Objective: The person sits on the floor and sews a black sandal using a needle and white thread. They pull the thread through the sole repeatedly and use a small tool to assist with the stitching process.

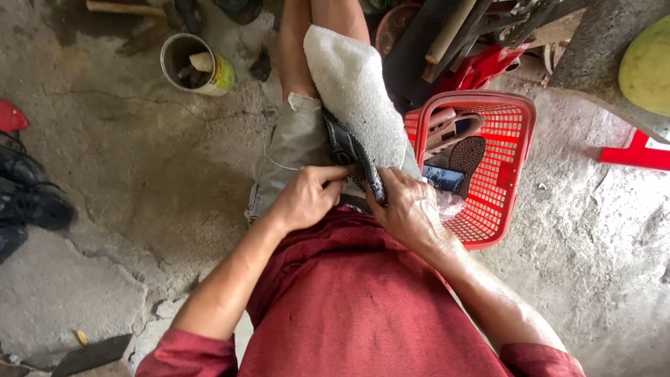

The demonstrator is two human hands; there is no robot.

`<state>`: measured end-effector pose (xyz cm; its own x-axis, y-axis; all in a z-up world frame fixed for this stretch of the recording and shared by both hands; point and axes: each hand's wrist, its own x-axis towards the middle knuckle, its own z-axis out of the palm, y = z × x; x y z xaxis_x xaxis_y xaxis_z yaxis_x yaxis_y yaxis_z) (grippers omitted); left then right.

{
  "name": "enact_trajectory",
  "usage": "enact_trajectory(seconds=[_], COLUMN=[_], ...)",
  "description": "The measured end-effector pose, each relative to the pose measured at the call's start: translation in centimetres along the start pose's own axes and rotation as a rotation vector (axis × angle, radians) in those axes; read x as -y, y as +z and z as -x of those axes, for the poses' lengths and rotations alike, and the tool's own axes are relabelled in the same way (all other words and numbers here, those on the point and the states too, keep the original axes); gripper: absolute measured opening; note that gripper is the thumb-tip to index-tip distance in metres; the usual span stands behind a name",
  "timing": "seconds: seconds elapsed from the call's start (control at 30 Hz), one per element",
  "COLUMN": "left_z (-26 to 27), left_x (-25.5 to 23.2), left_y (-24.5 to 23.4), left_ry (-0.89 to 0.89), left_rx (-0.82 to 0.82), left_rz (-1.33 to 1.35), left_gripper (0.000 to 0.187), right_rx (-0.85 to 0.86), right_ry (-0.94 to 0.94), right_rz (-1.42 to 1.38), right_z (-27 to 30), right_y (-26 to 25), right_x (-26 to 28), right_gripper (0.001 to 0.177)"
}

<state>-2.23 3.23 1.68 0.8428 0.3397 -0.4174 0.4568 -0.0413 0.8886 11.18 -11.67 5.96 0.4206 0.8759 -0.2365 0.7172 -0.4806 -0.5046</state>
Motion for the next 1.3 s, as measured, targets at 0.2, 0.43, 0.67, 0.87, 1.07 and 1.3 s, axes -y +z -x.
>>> enact_trajectory(seconds=[0.2,0.43,0.67,0.87,1.07,1.3], left_z=[1.8,1.2,0.4,0.1,0.8,0.7], left_x=[-3.2,-1.1,-0.5,-0.8,-0.7,-0.9], left_y=[-0.6,1.2,1.6,2.6,4.0,2.7], left_ry=[0.148,0.167,0.134,0.164,0.171,0.181], left_rx=[-0.024,-0.052,-0.075,-0.145,-0.145,-0.077], left_rz=[-0.397,-0.492,-0.222,-0.426,-0.599,-0.557], left_gripper=[0.032,0.029,0.028,0.036,0.033,0.037], right_rx=[0.017,0.029,0.059,0.045,0.057,0.112], right_ry=[-0.017,-0.013,-0.020,-0.031,0.038,0.421], right_rz=[0.012,-0.047,-0.079,-0.071,-0.078,-0.236], right_z=[0.3,0.1,-0.2,-0.3,0.1,-0.3], right_y=[1.2,1.1,0.1,0.6,0.4,-0.1], right_x=[-2.1,-2.6,-2.2,-3.6,-3.1,-3.2], right_gripper=[0.036,0.036,0.030,0.026,0.023,0.036])
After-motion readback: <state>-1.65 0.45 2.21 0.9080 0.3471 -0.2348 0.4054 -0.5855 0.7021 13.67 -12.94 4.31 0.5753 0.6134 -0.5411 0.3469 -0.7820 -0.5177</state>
